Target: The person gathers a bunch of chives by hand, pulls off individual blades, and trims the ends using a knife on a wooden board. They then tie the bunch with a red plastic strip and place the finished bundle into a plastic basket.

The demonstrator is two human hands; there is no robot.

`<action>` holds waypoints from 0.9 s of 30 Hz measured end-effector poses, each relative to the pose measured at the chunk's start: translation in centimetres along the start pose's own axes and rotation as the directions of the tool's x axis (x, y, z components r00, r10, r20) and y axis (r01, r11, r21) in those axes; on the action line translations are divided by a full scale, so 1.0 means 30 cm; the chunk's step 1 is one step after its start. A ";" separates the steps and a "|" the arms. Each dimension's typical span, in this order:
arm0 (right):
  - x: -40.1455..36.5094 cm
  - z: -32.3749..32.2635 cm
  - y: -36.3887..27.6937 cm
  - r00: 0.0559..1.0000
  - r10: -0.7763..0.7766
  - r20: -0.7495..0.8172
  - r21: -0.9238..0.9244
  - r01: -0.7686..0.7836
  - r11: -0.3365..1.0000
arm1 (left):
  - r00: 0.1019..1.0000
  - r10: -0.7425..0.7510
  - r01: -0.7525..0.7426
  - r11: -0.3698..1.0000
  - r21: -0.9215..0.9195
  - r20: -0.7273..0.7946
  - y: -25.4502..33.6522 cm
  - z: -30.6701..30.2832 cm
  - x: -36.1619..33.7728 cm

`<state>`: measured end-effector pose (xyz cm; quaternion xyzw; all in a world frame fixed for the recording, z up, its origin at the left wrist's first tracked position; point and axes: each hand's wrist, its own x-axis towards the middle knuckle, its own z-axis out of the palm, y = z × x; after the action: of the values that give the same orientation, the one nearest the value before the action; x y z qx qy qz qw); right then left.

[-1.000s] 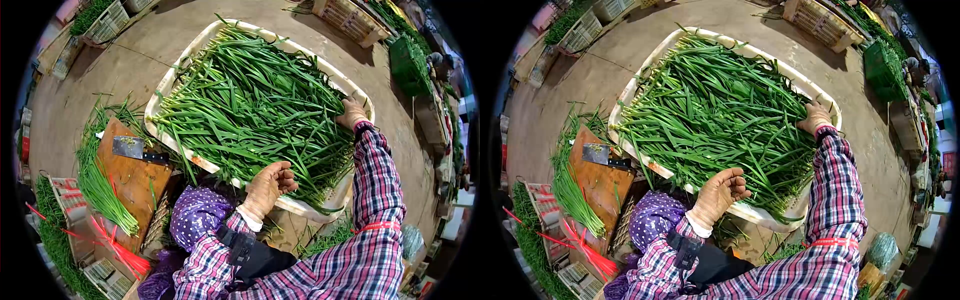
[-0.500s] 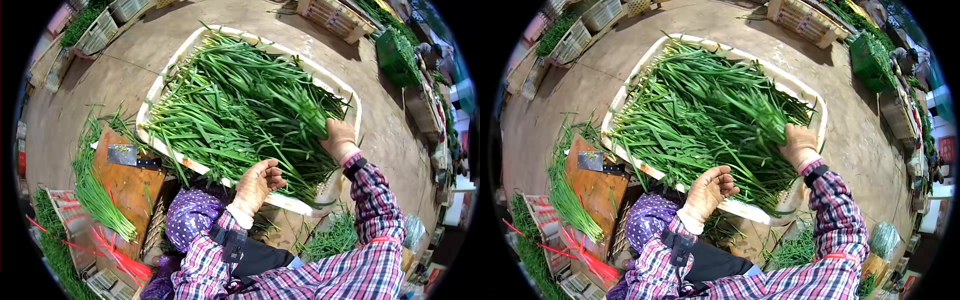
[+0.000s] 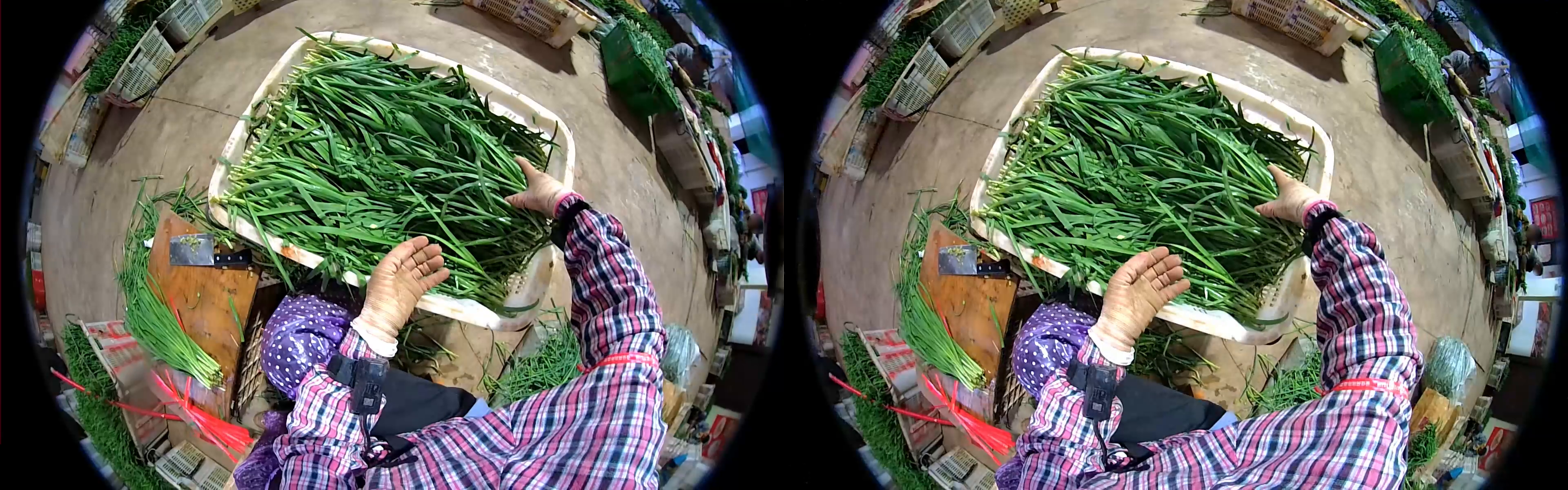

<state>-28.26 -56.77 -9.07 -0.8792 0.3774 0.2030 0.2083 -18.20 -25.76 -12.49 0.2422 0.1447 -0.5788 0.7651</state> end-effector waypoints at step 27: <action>-0.656 0.233 -0.325 0.857 -0.381 -0.347 -0.124 0.361 0.924 | 0.992 -0.056 0.074 0.983 0.169 -0.111 -0.249 0.118 -0.038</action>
<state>-34.83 -35.60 -2.69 -0.9628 0.2273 0.0025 0.1460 -25.88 -28.33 -10.45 0.3334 0.1421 -0.6002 0.7131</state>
